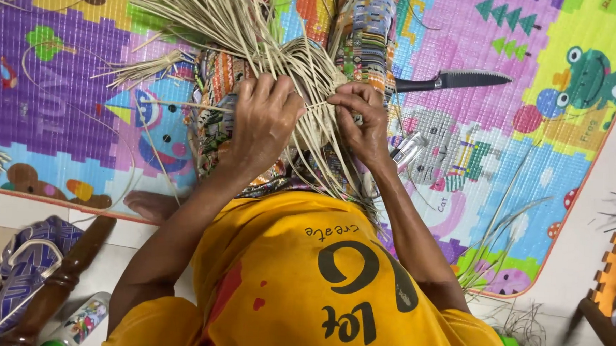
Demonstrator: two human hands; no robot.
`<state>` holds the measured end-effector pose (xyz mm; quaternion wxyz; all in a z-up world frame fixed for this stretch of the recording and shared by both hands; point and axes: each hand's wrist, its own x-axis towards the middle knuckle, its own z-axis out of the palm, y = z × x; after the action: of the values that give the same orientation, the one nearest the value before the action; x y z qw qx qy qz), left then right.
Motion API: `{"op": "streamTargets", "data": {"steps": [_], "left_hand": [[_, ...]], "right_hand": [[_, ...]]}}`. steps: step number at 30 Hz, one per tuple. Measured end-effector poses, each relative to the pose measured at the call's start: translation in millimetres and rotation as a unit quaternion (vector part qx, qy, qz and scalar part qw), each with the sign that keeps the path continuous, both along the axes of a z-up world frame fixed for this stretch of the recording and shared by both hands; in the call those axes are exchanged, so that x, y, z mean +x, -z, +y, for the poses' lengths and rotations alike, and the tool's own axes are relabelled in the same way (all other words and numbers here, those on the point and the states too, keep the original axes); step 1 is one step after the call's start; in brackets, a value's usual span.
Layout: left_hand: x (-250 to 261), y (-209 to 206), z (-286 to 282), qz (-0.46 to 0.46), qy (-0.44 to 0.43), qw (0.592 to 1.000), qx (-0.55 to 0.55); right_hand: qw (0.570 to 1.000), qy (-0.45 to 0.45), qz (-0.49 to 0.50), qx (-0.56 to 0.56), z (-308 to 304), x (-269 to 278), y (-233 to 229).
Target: A person is weaving and trimming dried straw strands to finish the brim of a handcrafted hat while sitting on the floor.
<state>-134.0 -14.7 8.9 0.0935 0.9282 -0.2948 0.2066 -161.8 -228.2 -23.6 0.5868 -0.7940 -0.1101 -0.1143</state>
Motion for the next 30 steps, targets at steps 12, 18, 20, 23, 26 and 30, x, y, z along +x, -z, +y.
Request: {"op": "streamTargets", "data": {"steps": [12,18,20,23,26,30], "left_hand": [[-29,-6,47,0.28,-0.029,0.954,-0.103],[-30,19,69,0.394,-0.018,0.865,-0.311],[-31,7,66,0.439,-0.012,0.83,-0.344],[-30,24,68,0.407,0.003,0.858,-0.314],[-32,19,65,0.383,0.004,0.869,-0.312],[-32,29,67,0.378,0.01,0.862,-0.338]], "right_hand": [[0.997,-0.006,-0.049,-0.063,4,-3,6],[0.997,-0.009,-0.038,-0.06,7,-6,0],[0.998,-0.011,-0.032,-0.057,5,-6,3],[0.997,-0.01,-0.026,-0.07,8,-8,-7],[0.996,-0.016,-0.035,-0.084,10,-6,-19],[0.993,-0.022,-0.053,-0.106,28,-2,-28]]}}
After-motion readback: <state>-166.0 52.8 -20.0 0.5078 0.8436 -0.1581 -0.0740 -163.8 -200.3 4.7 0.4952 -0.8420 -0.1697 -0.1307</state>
